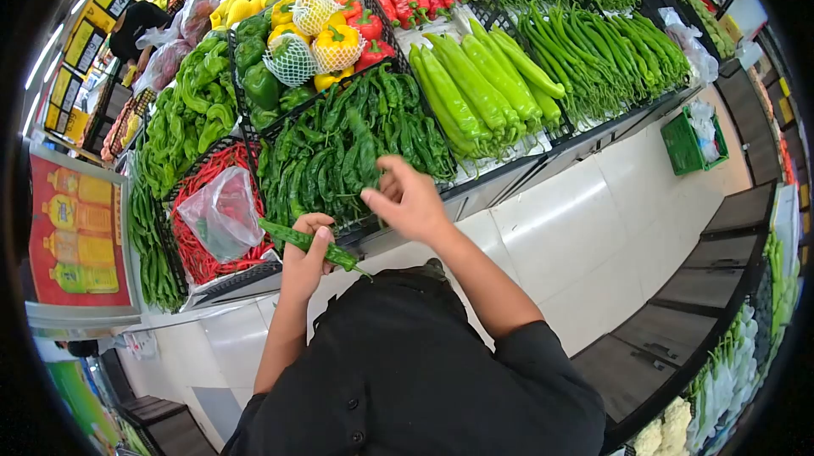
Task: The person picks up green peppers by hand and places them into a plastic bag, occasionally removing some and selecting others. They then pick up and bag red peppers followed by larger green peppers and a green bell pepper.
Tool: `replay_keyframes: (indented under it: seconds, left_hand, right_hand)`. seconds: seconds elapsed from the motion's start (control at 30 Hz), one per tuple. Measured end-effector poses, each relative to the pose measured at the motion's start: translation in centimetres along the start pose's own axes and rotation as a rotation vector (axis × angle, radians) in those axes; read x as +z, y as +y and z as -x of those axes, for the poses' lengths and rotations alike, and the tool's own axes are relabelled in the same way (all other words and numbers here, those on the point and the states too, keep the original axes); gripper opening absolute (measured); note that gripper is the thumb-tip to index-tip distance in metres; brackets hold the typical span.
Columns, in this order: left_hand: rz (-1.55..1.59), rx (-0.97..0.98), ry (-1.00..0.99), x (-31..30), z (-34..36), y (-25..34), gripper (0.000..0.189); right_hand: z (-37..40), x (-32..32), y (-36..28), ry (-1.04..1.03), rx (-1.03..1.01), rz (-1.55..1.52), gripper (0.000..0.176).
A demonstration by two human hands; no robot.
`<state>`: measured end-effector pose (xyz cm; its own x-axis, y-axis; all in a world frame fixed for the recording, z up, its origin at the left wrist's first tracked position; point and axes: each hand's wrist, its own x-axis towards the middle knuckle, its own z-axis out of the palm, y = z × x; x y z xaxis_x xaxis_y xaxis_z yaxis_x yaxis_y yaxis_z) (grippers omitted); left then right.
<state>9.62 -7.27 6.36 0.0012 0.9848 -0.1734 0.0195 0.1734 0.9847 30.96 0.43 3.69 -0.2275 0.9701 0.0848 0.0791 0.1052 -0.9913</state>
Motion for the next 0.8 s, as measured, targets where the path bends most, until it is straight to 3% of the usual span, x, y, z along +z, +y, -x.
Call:
replay_keyframes:
  seconds: [0.03, 0.13, 0.23, 0.33, 0.67, 0.8]
  left_hand:
    - [0.013, -0.002, 0.006, 0.0, 0.0, 0.1, 0.018]
    - [0.03, -0.005, 0.006, -0.4, -0.4, -0.1, 0.018]
    - [0.011, -0.016, 0.017, -0.2, -0.6, 0.3, 0.018]
    - [0.0, -0.039, 0.034, 0.0, -0.8, 0.7, 0.019]
    - [0.13, -0.111, -0.127, -0.6, -2.1, -0.3, 0.03]
    - [-0.031, -0.106, -0.105, -0.4, -3.7, 0.1, 0.031]
  right_hand:
    - [-1.0, -0.7, -0.2, 0.078, -0.021, 0.127, 0.049]
    - [-3.8, -1.6, 1.0, 0.058, 0.025, 0.454, 0.048]
    - [-4.9, -0.4, 3.2, 0.062, -0.051, 0.689, 0.048]
    - [-4.6, 0.0, 3.9, 0.054, -0.096, 0.772, 0.044]
    - [-3.2, -2.0, 3.1, 0.056, -0.139, 0.56, 0.035]
    - [-1.6, -2.3, 2.2, 0.056, -0.13, 0.396, 0.032]
